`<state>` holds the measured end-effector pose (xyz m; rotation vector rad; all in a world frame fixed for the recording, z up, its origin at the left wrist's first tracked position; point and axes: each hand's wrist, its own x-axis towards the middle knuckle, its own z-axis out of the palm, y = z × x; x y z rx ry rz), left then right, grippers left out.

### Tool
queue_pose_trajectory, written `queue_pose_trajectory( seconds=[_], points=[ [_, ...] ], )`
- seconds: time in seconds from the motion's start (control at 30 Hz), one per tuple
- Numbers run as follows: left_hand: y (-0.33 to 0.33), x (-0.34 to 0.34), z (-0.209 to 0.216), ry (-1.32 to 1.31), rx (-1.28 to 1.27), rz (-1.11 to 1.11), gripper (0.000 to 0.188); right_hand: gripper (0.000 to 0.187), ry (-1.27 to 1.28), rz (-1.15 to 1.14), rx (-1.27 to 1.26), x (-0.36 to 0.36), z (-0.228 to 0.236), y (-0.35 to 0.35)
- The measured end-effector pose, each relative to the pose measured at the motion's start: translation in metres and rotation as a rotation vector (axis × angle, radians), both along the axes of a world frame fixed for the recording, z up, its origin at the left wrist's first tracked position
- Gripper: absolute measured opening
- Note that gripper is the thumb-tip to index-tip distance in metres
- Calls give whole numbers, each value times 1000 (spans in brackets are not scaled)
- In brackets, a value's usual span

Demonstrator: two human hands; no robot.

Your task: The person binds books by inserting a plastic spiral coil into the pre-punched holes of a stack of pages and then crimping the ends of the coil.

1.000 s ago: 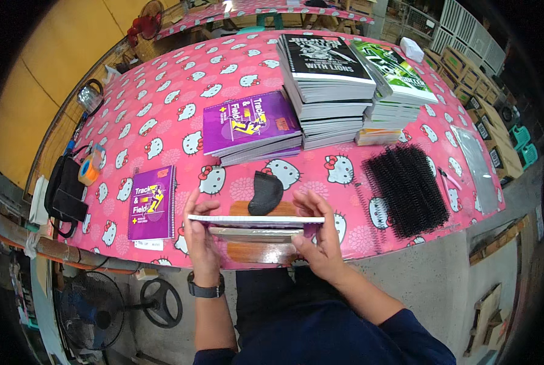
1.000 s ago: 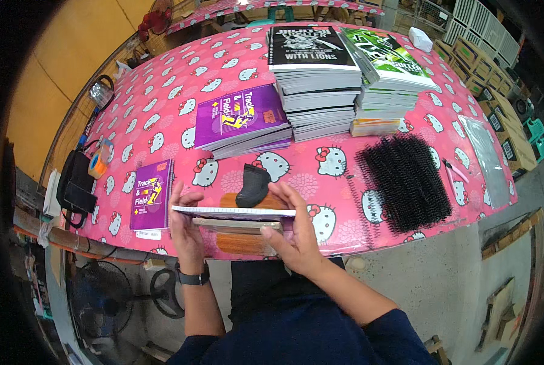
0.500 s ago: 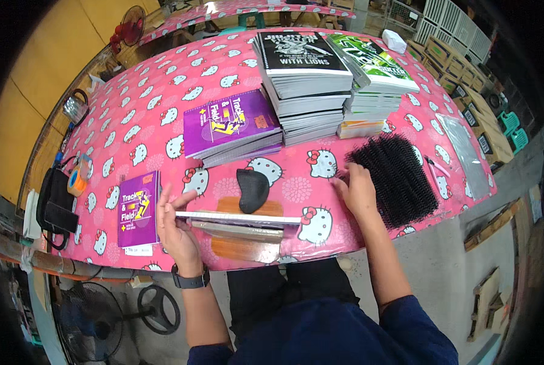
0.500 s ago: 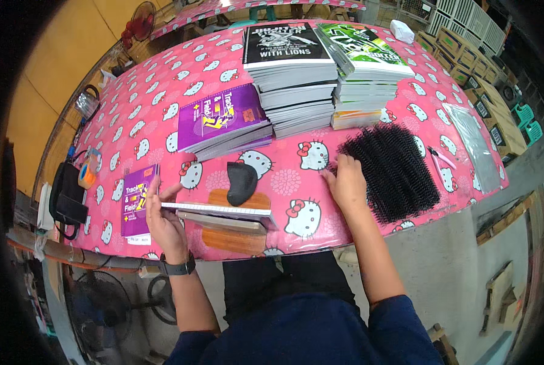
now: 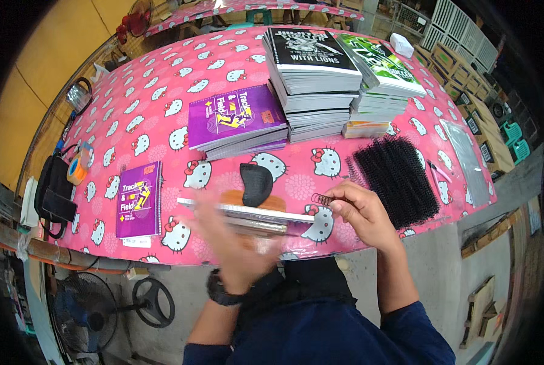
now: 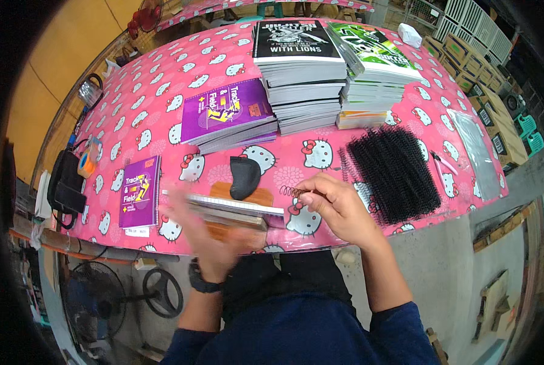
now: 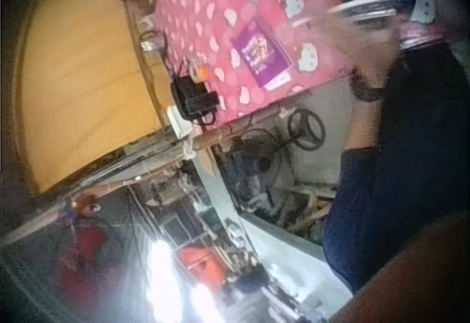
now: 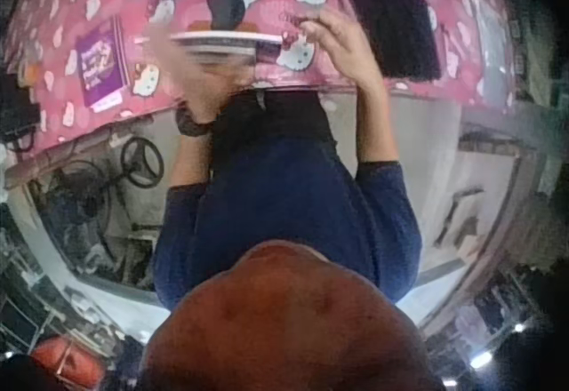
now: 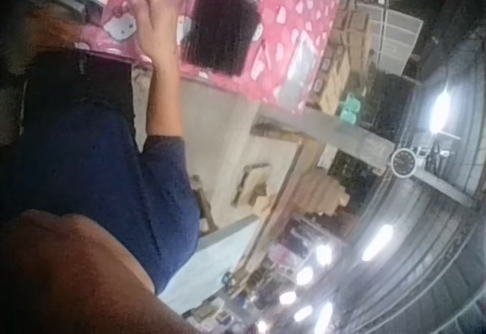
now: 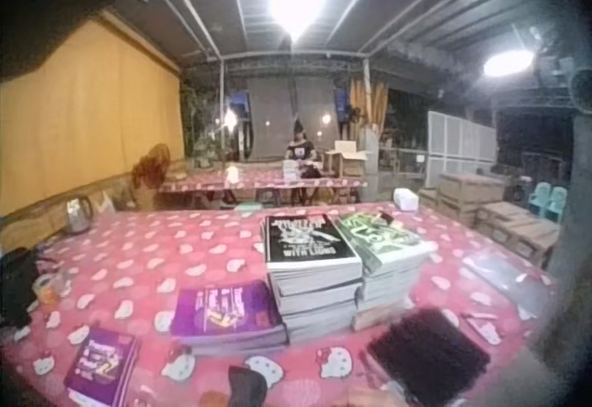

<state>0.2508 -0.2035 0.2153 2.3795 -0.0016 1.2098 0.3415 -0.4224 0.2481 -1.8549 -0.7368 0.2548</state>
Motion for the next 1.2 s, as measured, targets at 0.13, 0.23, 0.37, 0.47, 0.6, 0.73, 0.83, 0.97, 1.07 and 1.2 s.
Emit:
queue_pose_trajectory(
  seconds=[0.13,0.23,0.37,0.47,0.6,0.73,0.83,0.97,1.07,1.2],
  points=[
    [-48,19,14,318,94,-157,74,21,36,-50,136,-6,-5,-7],
    [-47,27,5,324,118,-130,55,22,-109,23,28,-9,0,-10],
    [-51,28,5,216,146,-153,37,22,-90,0,67,-11,-4,-9],
    [-53,28,7,186,125,-147,37,21,-168,-10,74,-11,-6,-8],
    [-51,24,7,176,129,-155,35,20,-171,94,78,-9,-4,-11],
    [-48,21,9,177,101,-219,33,17,-296,107,37,-8,-1,-6],
    [-42,17,9,173,124,-259,34,16,-269,206,-1,-7,7,-6],
    [-38,16,8,159,176,-291,40,17,-307,257,-46,-6,13,-7],
    [-26,13,17,217,150,-434,40,19,-439,246,-72,-9,15,-4],
    [-10,7,17,196,-2,-531,19,19,-390,281,-104,-12,16,-5]
  ],
)
